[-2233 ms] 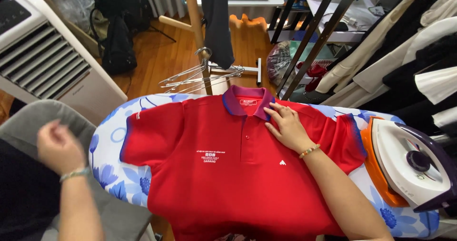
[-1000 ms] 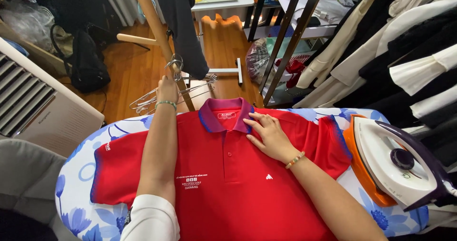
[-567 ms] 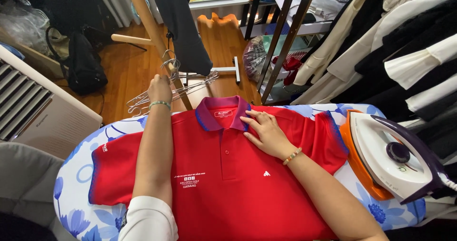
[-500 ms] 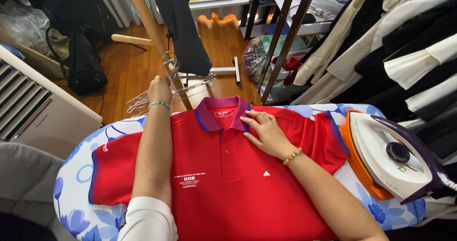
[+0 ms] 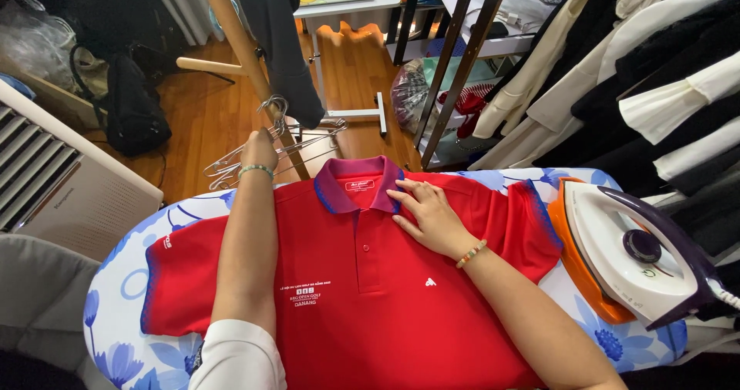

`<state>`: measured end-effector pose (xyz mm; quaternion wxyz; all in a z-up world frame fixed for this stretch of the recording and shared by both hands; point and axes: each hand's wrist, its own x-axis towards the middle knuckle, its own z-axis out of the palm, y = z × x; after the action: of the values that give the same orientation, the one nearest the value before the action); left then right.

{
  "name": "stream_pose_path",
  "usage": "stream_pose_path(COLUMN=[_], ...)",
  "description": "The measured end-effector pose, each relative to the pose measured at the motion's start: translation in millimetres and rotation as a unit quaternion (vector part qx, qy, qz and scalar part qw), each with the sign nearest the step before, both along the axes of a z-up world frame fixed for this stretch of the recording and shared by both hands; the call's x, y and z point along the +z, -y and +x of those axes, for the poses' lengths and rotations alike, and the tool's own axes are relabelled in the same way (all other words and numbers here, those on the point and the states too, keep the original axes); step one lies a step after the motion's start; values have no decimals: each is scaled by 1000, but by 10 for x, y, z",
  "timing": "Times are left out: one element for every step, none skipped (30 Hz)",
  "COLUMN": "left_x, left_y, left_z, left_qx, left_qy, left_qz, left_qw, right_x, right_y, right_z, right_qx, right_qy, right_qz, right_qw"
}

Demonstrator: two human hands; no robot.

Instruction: Ironing a red polo shirt on an ironing board and then placing it on a hanger.

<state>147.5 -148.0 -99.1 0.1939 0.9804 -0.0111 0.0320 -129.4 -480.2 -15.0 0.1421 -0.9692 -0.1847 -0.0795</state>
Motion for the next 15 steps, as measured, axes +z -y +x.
stream_pose_path(left_x=[-18,-32,-46,-9,29,67,51,48,47,42,36,22,-15,-72,-130], left_y=[-13,-26,-39,-30,-25,-23,-24,-23,-30,-32,-38,-56,-57,-68,-77], left_z=[15,31,48,6,-35,-78,-81,-74,-68,-73,-77,-83,-28,1,34], left_qx=[0,4,8,8,6,5,4,11,17,18,16,14,14,8,2], left_qy=[0,4,9,8,19,29,28,31,34,36,34,32,34,34,33], left_qz=[0,-9,-17,-17,-20,-23,-22,-33,-44,-47,-45,-42,-43,-35,-28], left_qw=[1000,1000,1000,1000,1000,999,999,999,998,998,998,999,998,999,999], right_x=[10,20,30,32,35,37,33,43,56,64,71,65,243,406,566], right_y=[-3,-6,-9,-7,-7,-12,-20,-24,-36,-54,-77,-112,-210,-317,-423], right_z=[-4,-7,-9,-9,-9,-11,-10,5,19,130,241,349,511,654,801], right_qx=[0,1,3,3,2,1,1,-7,-14,-14,-18,-22,-22,-8,6], right_qy=[0,1,2,1,2,2,1,9,17,19,50,80,82,155,227], right_qz=[0,3,7,7,7,7,8,0,-7,-9,-7,-4,-6,-25,-44], right_qw=[1000,1000,1000,1000,1000,1000,1000,1000,1000,1000,999,997,996,988,973])
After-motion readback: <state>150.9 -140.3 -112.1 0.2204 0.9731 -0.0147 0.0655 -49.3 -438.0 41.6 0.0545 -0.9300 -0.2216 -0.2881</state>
